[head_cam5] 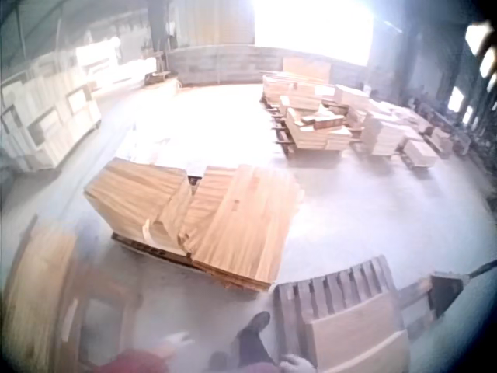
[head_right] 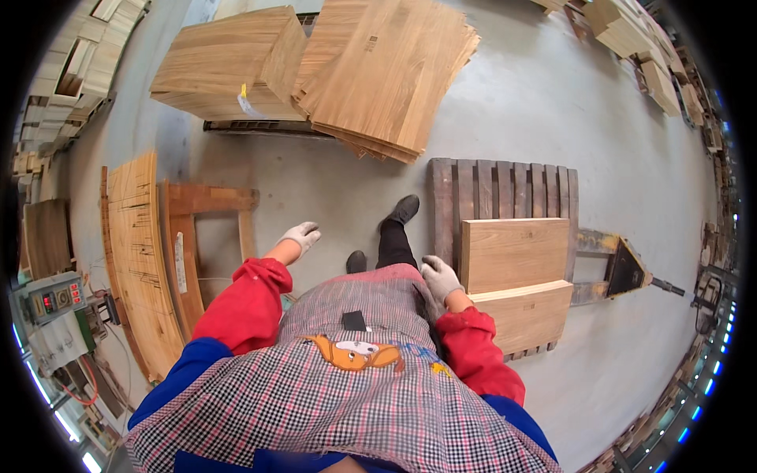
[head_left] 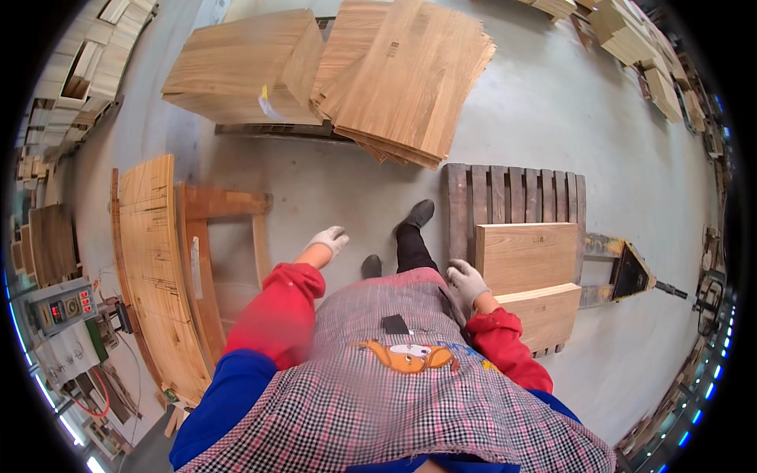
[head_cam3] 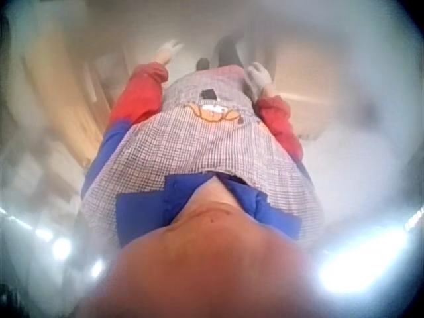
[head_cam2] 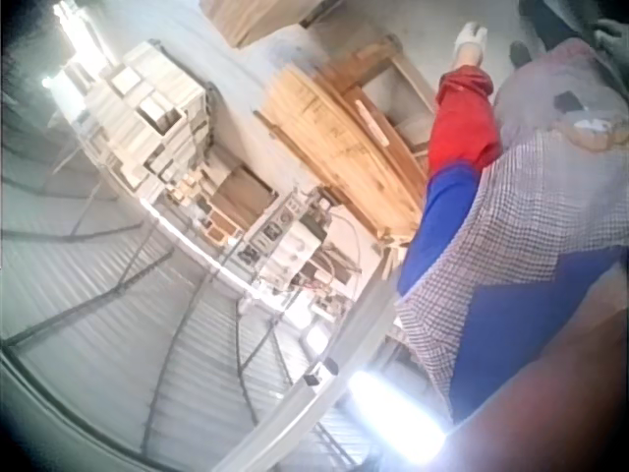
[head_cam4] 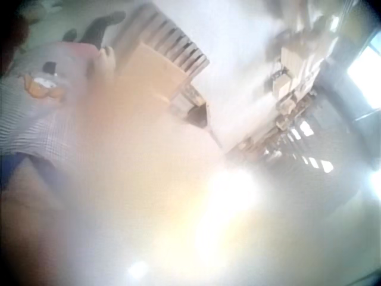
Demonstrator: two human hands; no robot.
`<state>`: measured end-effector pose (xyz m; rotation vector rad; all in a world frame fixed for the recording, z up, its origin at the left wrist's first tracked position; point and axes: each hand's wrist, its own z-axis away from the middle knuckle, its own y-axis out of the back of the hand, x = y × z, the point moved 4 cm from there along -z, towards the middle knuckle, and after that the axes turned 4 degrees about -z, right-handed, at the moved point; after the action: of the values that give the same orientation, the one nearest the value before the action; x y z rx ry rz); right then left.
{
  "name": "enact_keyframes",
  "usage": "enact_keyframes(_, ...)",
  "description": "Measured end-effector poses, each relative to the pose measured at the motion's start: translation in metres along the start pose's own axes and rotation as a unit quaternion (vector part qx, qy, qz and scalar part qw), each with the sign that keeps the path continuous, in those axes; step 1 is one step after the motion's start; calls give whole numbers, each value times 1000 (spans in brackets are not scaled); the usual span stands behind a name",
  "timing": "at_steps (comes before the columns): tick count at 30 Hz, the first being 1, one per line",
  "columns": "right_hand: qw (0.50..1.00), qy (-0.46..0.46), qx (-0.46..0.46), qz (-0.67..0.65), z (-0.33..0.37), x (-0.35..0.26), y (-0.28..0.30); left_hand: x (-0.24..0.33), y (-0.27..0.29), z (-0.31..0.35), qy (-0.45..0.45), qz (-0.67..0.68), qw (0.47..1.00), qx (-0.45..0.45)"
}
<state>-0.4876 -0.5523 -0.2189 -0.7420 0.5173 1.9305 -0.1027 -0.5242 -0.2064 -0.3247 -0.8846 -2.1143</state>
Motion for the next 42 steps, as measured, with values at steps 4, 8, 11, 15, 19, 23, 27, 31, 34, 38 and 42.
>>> enact_keyframes(4, 999, -30, -6, 39, -76, -39, 34, 42, 22, -49, 31, 4, 999, -14)
enact_keyframes(8, 997, -69, 14, -9, -142, -85, 59, 51, 37, -98, 51, 55, 997, 24)
enact_keyframes(11, 998, -47, 42, 6, -191, -132, 74, 57, 62, -147, 72, 107, 988, 89)
enact_keyframes(15, 997, -7, 76, 9, -270, -136, 94, 68, 106, -208, 66, 27, 969, 236)
enact_keyframes(19, 988, -21, 125, 84, -319, -133, 89, 84, 147, -255, 74, 10, 963, 259)
enact_keyframes(23, 992, -58, 100, -54, -315, -152, 47, 87, 153, -277, 149, -29, 963, 220)
enact_keyframes(27, 975, -47, 215, -7, -306, -163, 33, 80, 159, -281, 93, -9, 966, 243)
enact_keyframes(31, 963, -84, 229, 118, -301, -178, 19, 58, 169, -292, 80, -13, 970, 228)
enact_keyframes(34, 946, -116, 260, 154, -296, -193, -9, 50, 192, -305, 74, -71, 967, 233)
enact_keyframes(38, 946, -124, 260, 151, -295, -187, -58, 43, 240, -338, 112, -200, 960, 160)
enact_keyframes(42, 973, -168, 157, -11, -305, -193, -112, 32, 293, -385, 101, -212, 951, 202)
